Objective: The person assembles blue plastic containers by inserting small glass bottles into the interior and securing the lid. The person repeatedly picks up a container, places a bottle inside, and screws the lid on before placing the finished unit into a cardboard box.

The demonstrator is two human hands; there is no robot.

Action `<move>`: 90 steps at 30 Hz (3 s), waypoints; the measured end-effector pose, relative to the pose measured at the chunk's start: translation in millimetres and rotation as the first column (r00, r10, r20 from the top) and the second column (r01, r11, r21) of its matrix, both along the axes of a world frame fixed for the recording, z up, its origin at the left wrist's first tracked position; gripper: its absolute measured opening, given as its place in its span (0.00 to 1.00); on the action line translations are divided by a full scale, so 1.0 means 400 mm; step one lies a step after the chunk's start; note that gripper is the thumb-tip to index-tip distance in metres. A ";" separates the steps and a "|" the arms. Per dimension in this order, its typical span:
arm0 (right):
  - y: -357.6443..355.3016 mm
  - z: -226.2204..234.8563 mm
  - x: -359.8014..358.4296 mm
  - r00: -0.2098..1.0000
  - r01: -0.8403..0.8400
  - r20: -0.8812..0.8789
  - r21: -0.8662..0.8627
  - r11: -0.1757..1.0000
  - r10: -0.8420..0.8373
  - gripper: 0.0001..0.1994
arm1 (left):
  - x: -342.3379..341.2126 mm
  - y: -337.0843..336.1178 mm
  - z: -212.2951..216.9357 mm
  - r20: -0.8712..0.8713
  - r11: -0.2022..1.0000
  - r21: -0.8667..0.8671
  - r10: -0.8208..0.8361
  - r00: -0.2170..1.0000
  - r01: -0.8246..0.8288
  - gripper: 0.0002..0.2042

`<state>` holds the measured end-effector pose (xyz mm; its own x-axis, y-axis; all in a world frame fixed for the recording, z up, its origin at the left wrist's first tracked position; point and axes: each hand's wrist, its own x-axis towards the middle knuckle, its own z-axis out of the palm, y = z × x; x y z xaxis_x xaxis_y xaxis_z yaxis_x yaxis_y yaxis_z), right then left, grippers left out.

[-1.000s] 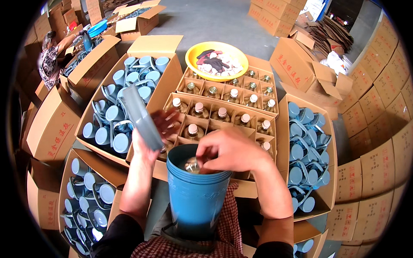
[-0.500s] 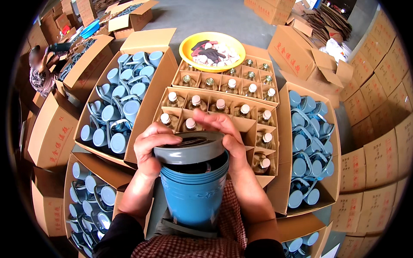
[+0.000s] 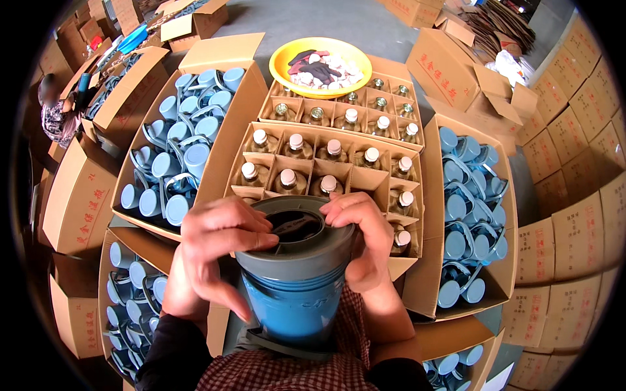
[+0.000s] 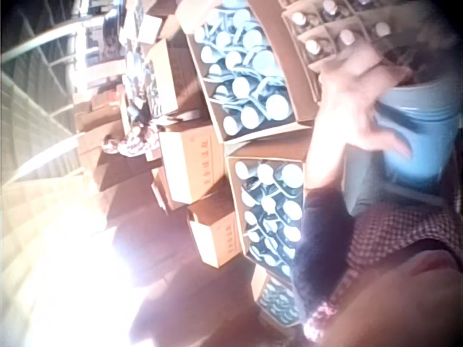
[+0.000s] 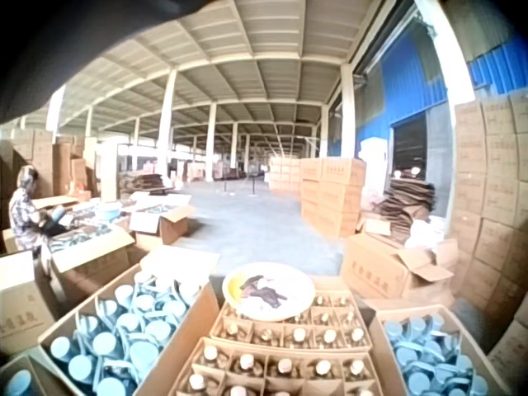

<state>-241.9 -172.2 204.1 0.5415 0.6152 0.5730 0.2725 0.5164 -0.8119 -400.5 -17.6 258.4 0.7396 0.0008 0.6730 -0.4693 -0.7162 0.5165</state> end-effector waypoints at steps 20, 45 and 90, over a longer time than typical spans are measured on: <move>0.055 -0.036 -0.015 0.972 0.194 0.149 -0.089 0.977 -0.180 0.23 | -0.023 -0.062 -0.051 -0.115 0.914 0.091 0.404 0.907 -0.396 0.23; 0.065 -0.114 0.051 0.889 -0.369 -0.325 -0.092 0.925 0.322 0.44 | 0.041 -0.075 -0.050 -0.060 0.966 -0.182 0.175 0.983 -0.183 0.16; -0.187 0.447 -0.047 0.338 -0.376 0.567 -0.650 0.660 0.751 0.21 | 0.108 -0.402 -0.275 0.079 -0.321 -0.945 -0.390 0.918 -0.055 0.17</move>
<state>-260.9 -246.9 383.1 -0.5425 0.8166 0.1972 0.5980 0.5402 -0.5921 -357.2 -178.2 148.3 0.9436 0.2924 -0.1553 -0.1876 0.8587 0.4770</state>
